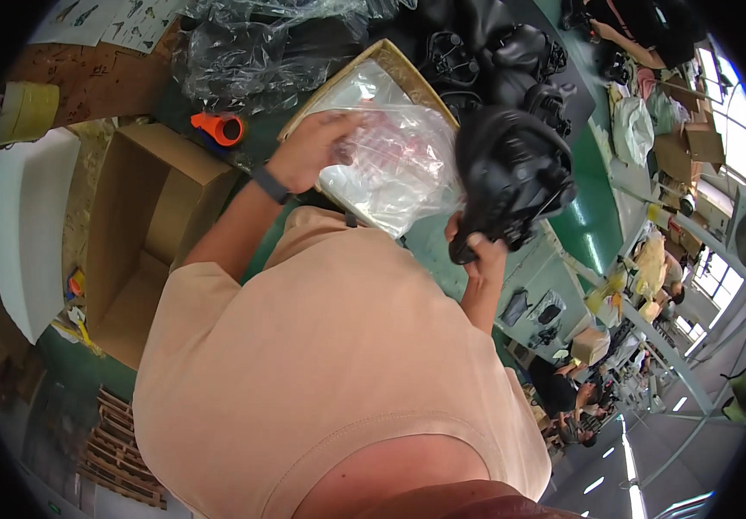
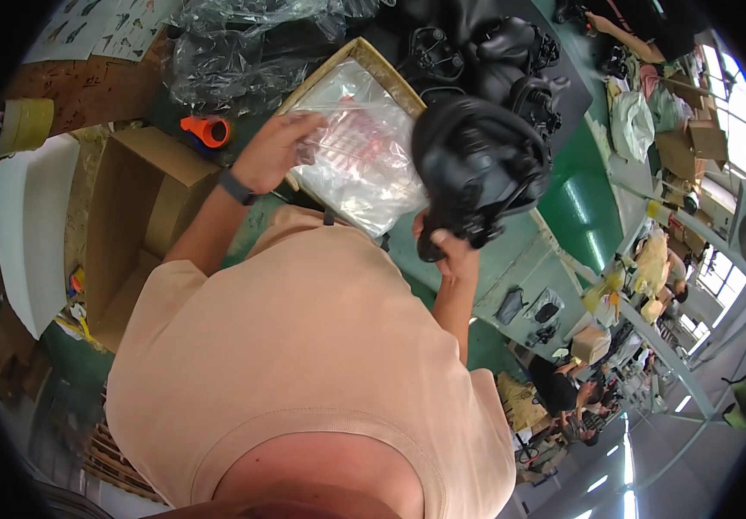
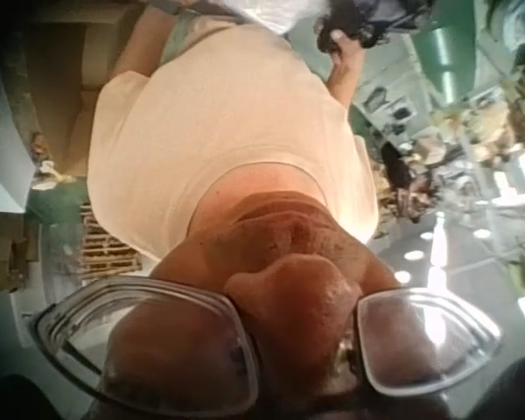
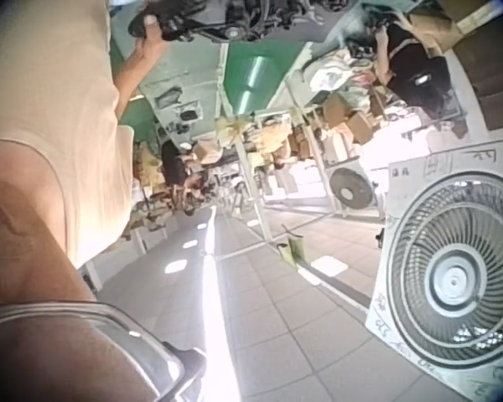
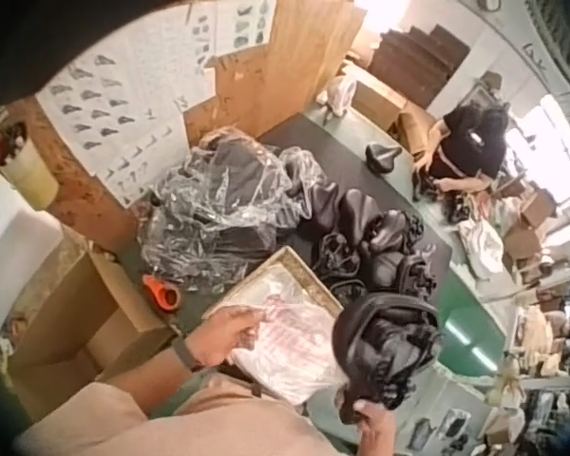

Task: Packing bicycle saddles into individual plastic bags at a manufacturing workstation.

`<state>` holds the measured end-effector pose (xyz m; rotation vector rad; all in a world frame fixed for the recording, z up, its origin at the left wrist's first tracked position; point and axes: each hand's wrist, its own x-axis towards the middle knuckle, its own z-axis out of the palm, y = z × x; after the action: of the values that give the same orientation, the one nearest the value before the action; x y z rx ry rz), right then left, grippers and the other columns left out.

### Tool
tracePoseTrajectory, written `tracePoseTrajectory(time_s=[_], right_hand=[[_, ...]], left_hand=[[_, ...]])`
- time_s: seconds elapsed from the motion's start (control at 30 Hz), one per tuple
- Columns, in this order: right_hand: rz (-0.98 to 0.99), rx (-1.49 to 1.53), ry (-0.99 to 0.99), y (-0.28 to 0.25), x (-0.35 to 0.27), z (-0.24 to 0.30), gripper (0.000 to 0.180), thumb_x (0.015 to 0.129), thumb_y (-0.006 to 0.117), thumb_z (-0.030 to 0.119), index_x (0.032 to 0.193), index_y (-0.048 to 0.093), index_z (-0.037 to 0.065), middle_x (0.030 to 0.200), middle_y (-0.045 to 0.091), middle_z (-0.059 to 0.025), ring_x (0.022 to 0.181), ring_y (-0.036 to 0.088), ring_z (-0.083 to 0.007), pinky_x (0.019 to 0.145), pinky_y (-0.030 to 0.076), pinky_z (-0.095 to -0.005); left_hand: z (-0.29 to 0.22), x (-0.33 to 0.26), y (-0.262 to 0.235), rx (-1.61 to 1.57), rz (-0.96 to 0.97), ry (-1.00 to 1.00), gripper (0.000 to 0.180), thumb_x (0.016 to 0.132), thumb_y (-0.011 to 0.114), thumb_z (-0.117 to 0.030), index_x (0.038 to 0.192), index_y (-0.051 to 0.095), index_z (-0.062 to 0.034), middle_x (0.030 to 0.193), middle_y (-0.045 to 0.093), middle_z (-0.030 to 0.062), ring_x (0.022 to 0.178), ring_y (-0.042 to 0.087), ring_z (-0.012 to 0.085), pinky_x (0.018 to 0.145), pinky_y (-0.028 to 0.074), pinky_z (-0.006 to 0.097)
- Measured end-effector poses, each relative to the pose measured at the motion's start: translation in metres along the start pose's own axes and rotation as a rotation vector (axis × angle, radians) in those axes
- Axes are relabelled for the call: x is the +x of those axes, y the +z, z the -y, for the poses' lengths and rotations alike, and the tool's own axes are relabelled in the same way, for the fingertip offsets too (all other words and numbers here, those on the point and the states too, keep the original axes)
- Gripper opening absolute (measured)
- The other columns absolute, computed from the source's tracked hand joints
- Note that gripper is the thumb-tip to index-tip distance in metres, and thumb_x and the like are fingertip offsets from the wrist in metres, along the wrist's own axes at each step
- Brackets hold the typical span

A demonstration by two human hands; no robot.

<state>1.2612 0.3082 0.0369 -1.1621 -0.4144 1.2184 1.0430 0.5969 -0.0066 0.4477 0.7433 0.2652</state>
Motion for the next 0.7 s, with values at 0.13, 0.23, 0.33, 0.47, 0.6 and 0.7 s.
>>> tracePoseTrajectory(time_s=[0.13,0.23,0.33,0.47,0.6,0.7], right_hand=[[-0.196,-0.806,-0.056,0.013,0.024,0.004,0.086,0.074,0.087,-0.002,0.152,0.05,0.0,0.131,0.068,-0.0177,0.116,0.069,-0.0291,0.1,0.057,-0.0418],[-0.419,-0.97,-0.13,0.022,0.06,-0.013,0.119,0.074,0.089,-0.008,0.17,0.02,0.007,0.136,0.062,-0.0155,0.11,0.069,-0.0269,0.098,0.054,-0.0375],[-0.301,-0.85,-0.108,-0.024,0.107,-0.012,0.086,0.085,0.091,0.014,0.157,0.045,0.004,0.123,0.068,-0.0184,0.101,0.072,-0.0313,0.092,0.059,-0.0413],[0.005,0.474,0.188,-0.068,0.161,0.039,0.06,0.111,0.06,0.047,0.152,0.057,0.003,0.13,0.071,-0.0218,0.11,0.072,-0.0315,0.09,0.063,-0.0433],[-0.648,-0.99,0.141,-0.213,0.19,-0.019,0.08,0.096,0.083,0.038,0.157,0.052,-0.003,0.133,0.071,-0.0198,0.121,0.069,-0.0292,0.105,0.057,-0.0415],[-0.441,-1.036,0.495,-0.292,0.198,-0.079,0.089,0.088,0.087,0.029,0.161,0.047,-0.003,0.143,0.067,-0.0219,0.128,0.066,-0.0298,0.105,0.055,-0.0408]], left_hand=[[-0.007,0.049,0.07,0.46,0.055,0.591,0.025,0.108,0.072,-0.026,0.105,0.082,-0.0041,0.087,0.073,-0.0018,0.079,0.068,0.0128,0.07,0.053,0.032],[-0.021,0.07,0.125,0.969,0.365,1.223,0.01,0.098,0.078,-0.017,0.103,0.082,-0.0091,0.085,0.068,0.0106,0.075,0.069,0.0248,0.067,0.054,0.036],[-0.033,0.085,0.145,1.147,0.669,1.232,0.007,0.092,0.079,-0.021,0.099,0.08,-0.0183,0.093,0.073,0.0046,0.087,0.073,0.0324,0.072,0.059,0.041],[-0.117,0.134,0.11,0.889,0.151,1.363,0.014,0.097,0.075,-0.01,0.108,0.083,-0.0098,0.104,0.08,0.0062,0.086,0.075,0.0221,0.076,0.059,0.035],[-0.128,0.137,0.04,1.027,-0.371,1.02,0.019,0.106,0.071,-0.012,0.12,0.08,-0.0029,0.103,0.079,0.0092,0.088,0.072,0.0163,0.076,0.056,0.029],[-0.084,0.139,0.006,0.896,-0.521,1.099,0.025,0.104,0.072,-0.014,0.127,0.078,-0.0041,0.105,0.077,0.0096,0.086,0.071,0.0184,0.074,0.057,0.029]])
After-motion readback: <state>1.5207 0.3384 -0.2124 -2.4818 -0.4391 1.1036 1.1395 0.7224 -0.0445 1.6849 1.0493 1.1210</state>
